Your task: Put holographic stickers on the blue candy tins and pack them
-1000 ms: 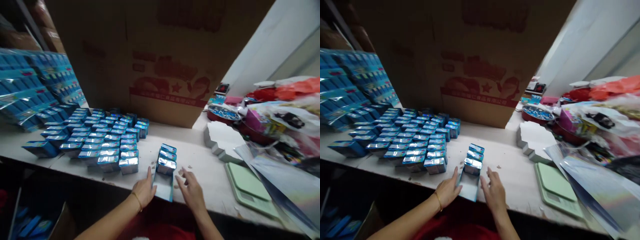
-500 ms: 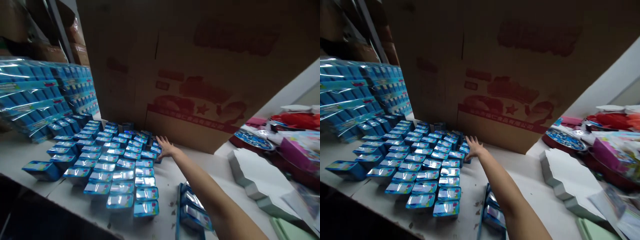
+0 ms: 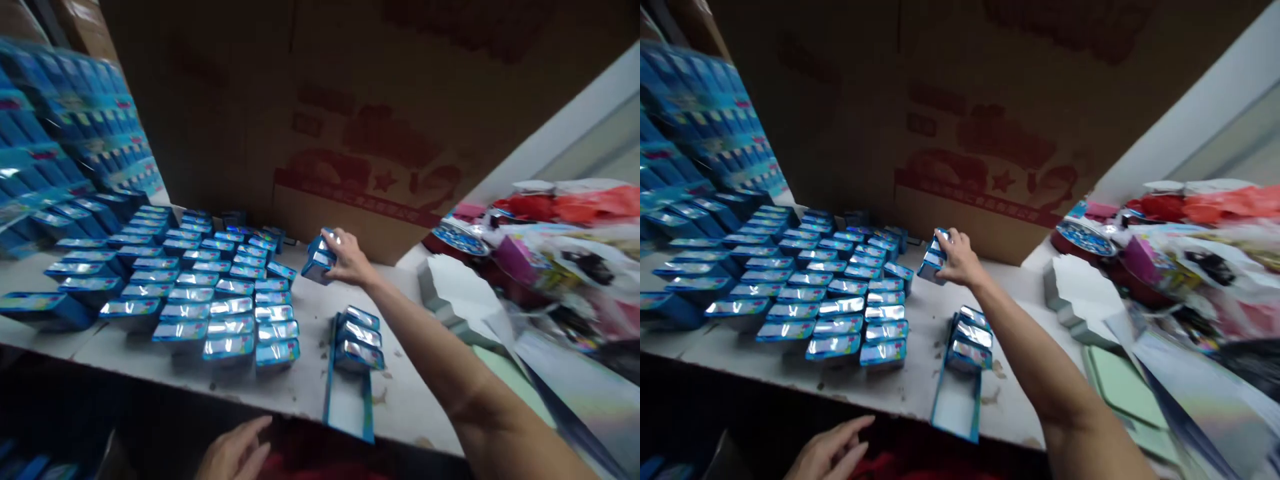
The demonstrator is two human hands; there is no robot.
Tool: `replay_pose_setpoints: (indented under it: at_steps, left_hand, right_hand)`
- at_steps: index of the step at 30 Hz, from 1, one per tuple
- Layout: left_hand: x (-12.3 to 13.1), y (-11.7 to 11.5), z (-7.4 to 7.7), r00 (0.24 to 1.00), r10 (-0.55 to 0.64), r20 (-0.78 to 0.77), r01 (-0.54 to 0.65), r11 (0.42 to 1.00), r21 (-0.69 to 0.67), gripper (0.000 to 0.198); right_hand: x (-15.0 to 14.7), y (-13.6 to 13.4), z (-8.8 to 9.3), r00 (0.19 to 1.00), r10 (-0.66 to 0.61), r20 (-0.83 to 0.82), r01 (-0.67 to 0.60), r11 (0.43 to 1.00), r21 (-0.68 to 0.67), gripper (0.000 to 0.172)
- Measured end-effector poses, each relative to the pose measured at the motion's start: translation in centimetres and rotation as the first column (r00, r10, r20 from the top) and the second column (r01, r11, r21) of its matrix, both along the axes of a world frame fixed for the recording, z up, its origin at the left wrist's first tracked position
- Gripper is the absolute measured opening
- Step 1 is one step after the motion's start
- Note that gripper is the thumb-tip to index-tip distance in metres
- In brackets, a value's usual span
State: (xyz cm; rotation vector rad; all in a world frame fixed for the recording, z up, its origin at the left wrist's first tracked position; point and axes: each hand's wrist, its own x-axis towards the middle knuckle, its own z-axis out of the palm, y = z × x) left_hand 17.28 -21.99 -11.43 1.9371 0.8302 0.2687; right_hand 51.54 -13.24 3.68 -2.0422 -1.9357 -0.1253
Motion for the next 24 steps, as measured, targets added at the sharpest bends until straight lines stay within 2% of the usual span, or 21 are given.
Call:
replay_pose_setpoints:
  at_steps: [3, 5, 7, 10, 13, 16, 20, 24]
  left_hand:
    - [1.4, -2.1, 1.4, 0.996, -0.078, 0.04, 0.078, 0.997, -0.008, 0.037]
    - [2.8, -3.2, 1.8, 0.991, -0.092, 0.094, 0.092, 0.996, 0.0, 0.044]
    - [4.4, -4.0, 1.8, 0.987, -0.072, 0.146, 0.067, 0.997, 0.039, 0.05]
    - [6.7, -4.9, 1.2, 0.977, -0.057, 0.206, 0.032, 0.992, 0.121, 0.051]
    - [8.5, -5.5, 0.5, 0.968, -0.049, 0.246, 0.007, 0.986, 0.166, 0.044]
    - [9.4, -5.9, -0.1, 0.971, -0.039, 0.236, 0.001, 0.987, 0.158, 0.037]
    - [9.5, -6.1, -0.7, 0.976, -0.054, 0.209, 0.025, 0.99, 0.141, 0.032]
    - [9.2, -6.1, -1.0, 0.977, -0.07, 0.201, 0.033, 0.983, 0.182, 0.032]
  right_hand:
    - [-1.7, -8.9, 5.2, 0.997, 0.065, 0.034, -0.069, 0.986, 0.149, 0.085]
    - [-3.8, -14.9, 6.7, 0.998, 0.042, 0.044, -0.05, 0.981, 0.188, 0.074]
    - [-6.1, -20.0, 6.0, 1.0, 0.022, -0.016, -0.019, 0.987, 0.161, 0.08]
    - [-8.3, -24.5, 1.5, 0.989, -0.002, -0.146, 0.021, 0.992, 0.128, 0.092]
    - [-8.8, -25.6, -3.5, 0.984, -0.031, -0.177, 0.053, 0.992, 0.116, 0.089]
    - [-8.5, -25.2, -6.0, 0.985, -0.07, -0.156, 0.082, 0.994, 0.073, 0.087]
    - [-8.4, -24.5, -6.0, 0.984, -0.135, -0.113, 0.136, 0.991, -0.007, 0.085]
    - [-8.8, -24.4, -5.3, 0.99, -0.134, -0.044, 0.13, 0.987, -0.091, 0.082]
